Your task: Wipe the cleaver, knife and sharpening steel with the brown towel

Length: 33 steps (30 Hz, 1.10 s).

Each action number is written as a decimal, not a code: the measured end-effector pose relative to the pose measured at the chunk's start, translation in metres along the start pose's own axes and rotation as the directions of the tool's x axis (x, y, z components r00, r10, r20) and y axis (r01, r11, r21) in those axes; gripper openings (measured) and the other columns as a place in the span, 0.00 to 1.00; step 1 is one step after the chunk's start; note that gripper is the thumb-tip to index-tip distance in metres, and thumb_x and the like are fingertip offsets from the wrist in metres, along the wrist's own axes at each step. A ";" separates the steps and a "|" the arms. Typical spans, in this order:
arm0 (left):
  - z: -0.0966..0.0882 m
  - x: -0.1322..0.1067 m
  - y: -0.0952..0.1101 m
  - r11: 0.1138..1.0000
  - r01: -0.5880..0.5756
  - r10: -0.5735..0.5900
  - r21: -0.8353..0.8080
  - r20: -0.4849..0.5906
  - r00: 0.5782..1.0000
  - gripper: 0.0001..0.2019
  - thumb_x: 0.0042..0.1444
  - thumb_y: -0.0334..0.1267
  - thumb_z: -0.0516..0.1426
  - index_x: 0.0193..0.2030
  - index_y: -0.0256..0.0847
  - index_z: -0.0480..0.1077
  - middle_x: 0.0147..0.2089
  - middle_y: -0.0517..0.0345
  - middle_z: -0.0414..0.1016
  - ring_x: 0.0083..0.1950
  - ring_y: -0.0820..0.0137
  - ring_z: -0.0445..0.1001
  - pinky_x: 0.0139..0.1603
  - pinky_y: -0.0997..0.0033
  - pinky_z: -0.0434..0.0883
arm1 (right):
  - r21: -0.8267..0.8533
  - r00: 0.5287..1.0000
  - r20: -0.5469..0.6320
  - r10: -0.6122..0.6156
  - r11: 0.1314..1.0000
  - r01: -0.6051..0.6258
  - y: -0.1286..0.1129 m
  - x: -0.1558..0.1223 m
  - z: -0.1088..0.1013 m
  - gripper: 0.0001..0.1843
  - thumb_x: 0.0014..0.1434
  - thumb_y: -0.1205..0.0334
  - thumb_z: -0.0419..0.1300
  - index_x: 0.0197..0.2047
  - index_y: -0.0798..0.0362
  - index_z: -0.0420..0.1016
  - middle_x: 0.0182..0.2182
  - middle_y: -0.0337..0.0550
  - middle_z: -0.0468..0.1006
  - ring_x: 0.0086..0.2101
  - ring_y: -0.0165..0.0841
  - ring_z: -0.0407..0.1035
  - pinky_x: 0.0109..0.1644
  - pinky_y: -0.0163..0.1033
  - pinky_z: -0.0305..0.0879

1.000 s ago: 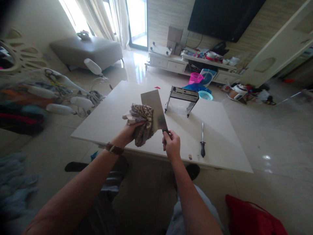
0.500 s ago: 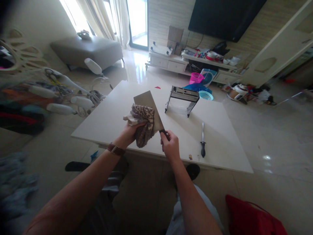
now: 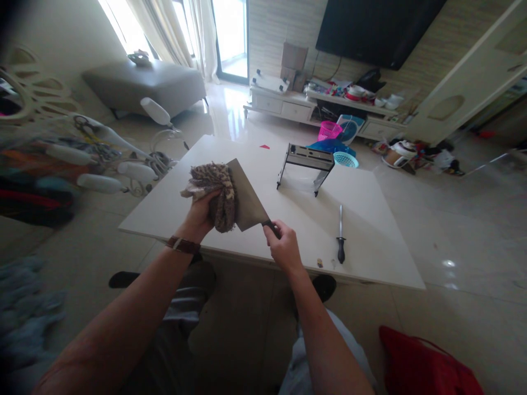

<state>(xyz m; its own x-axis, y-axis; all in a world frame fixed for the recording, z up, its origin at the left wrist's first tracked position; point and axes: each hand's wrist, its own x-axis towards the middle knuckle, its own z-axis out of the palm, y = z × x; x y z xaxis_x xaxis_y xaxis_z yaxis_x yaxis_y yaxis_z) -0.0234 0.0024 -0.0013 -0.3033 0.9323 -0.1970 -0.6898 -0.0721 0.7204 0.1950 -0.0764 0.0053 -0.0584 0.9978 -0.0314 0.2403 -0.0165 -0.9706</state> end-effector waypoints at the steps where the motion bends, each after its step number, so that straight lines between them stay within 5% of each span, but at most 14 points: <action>1: 0.000 0.001 0.001 1.000 -0.005 0.005 -0.010 -0.010 1.000 0.18 0.38 0.30 0.71 0.39 0.39 0.76 0.40 0.57 0.83 0.44 0.63 0.81 0.55 0.59 0.78 | 0.000 1.000 0.004 -0.001 1.000 0.001 0.000 0.000 0.000 0.18 0.61 0.45 0.62 0.33 0.52 0.73 0.18 0.32 0.67 0.16 0.24 0.58 0.19 0.32 0.52; 13: 0.014 -0.026 -0.011 0.971 0.221 -0.232 0.088 0.143 0.962 0.21 0.37 0.31 0.72 0.41 0.38 0.76 0.45 0.52 0.84 0.48 0.59 0.82 0.56 0.57 0.77 | 0.194 0.996 -0.060 0.069 0.979 -0.056 0.000 0.000 0.000 0.17 0.59 0.46 0.63 0.34 0.52 0.70 0.17 0.29 0.67 0.12 0.23 0.55 0.13 0.31 0.47; 21: 0.020 -0.033 -0.025 0.981 0.170 -0.177 0.090 0.085 0.981 0.25 0.34 0.32 0.74 0.42 0.39 0.76 0.43 0.55 0.84 0.47 0.60 0.82 0.55 0.56 0.77 | 0.147 0.998 -0.026 0.064 0.987 -0.060 -0.001 0.001 0.001 0.16 0.61 0.48 0.62 0.33 0.52 0.70 0.16 0.29 0.66 0.12 0.22 0.56 0.13 0.30 0.48; 33: 0.000 0.000 0.001 0.998 0.056 -0.056 0.005 0.004 0.998 0.20 0.39 0.32 0.70 0.41 0.40 0.75 0.40 0.57 0.83 0.47 0.62 0.81 0.55 0.60 0.77 | 0.029 0.995 0.096 0.031 0.999 -0.034 0.000 0.000 -0.010 0.17 0.62 0.46 0.62 0.34 0.53 0.73 0.18 0.30 0.65 0.14 0.23 0.57 0.15 0.31 0.50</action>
<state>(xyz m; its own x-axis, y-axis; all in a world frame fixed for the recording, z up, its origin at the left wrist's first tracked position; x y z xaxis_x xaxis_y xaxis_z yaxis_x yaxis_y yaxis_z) -0.0241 0.0029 -0.0006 -0.2618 0.9363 -0.2342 -0.7024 -0.0184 0.7116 0.2050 -0.0756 0.0077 -0.1435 0.9861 -0.0840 0.2140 -0.0520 -0.9754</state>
